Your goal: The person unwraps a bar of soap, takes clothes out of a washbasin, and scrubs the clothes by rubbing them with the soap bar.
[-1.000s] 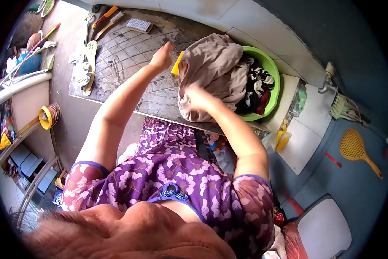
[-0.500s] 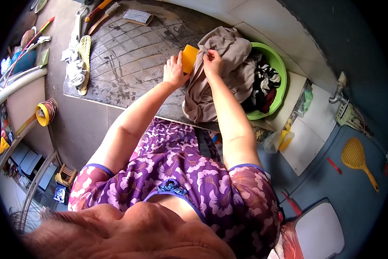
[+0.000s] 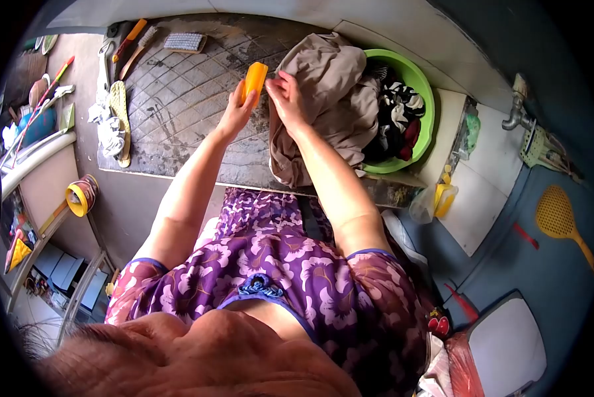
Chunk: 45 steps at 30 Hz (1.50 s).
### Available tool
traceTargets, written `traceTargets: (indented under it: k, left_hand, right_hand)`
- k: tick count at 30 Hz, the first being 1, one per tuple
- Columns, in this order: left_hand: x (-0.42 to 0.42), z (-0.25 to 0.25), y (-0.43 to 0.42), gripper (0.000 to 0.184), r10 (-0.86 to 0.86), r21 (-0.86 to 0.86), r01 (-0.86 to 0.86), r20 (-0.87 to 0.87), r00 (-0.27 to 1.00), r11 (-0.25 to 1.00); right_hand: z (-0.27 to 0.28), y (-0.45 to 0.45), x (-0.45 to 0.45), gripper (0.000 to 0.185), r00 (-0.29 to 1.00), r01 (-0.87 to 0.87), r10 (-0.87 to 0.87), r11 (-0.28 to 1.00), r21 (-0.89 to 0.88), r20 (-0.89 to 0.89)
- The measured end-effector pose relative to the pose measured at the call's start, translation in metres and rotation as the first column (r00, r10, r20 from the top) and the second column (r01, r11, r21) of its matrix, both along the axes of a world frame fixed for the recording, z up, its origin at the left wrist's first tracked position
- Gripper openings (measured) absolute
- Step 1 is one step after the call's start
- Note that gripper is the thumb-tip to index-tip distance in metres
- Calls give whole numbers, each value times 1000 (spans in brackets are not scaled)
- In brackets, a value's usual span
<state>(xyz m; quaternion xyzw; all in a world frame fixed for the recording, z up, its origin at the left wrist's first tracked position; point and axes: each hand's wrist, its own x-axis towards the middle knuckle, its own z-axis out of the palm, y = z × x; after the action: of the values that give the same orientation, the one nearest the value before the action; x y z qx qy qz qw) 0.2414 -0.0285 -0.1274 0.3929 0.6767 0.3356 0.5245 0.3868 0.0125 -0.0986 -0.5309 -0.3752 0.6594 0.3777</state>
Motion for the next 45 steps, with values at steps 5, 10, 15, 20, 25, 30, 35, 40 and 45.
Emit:
traceTargets:
  k: [5, 10, 15, 20, 25, 30, 35, 40, 45]
  left_hand:
    - [65, 86, -23, 70, -170, 384, 184, -70, 983, 905]
    - [81, 55, -48, 58, -16, 375, 149, -336, 942, 915]
    - [84, 21, -102, 64, -67, -121, 38, -254, 965, 992]
    - [90, 10, -111, 62, -136, -53, 127, -257, 957, 991]
    - [81, 3, -105, 49, 196, -248, -175, 63, 978, 953]
    - [46, 21, -97, 34, 256, -217, -218, 163, 953, 951]
    - [48, 34, -102, 27, 327, -309, -254, 213, 921, 916]
    - [54, 17, -111, 28, 279, -217, -265, 36, 960, 939]
    - [45, -14, -114, 49, 71, -101, -108, -314, 947, 989]
  right_hand:
    - [54, 20, 28, 61, 944, 18, -110, 958, -285, -312]
    - [132, 24, 131, 56, 931, 336, -332, 942, -4, -150]
    - [277, 18, 263, 57, 607, -103, -460, 763, 638, 648]
    - [365, 37, 316, 41, -191, -511, -221, 854, 96, 956]
    - [375, 35, 337, 44, -389, -439, -88, 893, -101, 917]
    - [276, 44, 379, 41, 831, 149, -132, 989, 12, 541]
    - [177, 111, 365, 40, 610, 441, -400, 889, -127, -684]
    - [157, 131, 380, 35, 474, 363, -299, 923, -125, -828]
    - [217, 70, 432, 46, 834, 549, -535, 830, 100, -135]
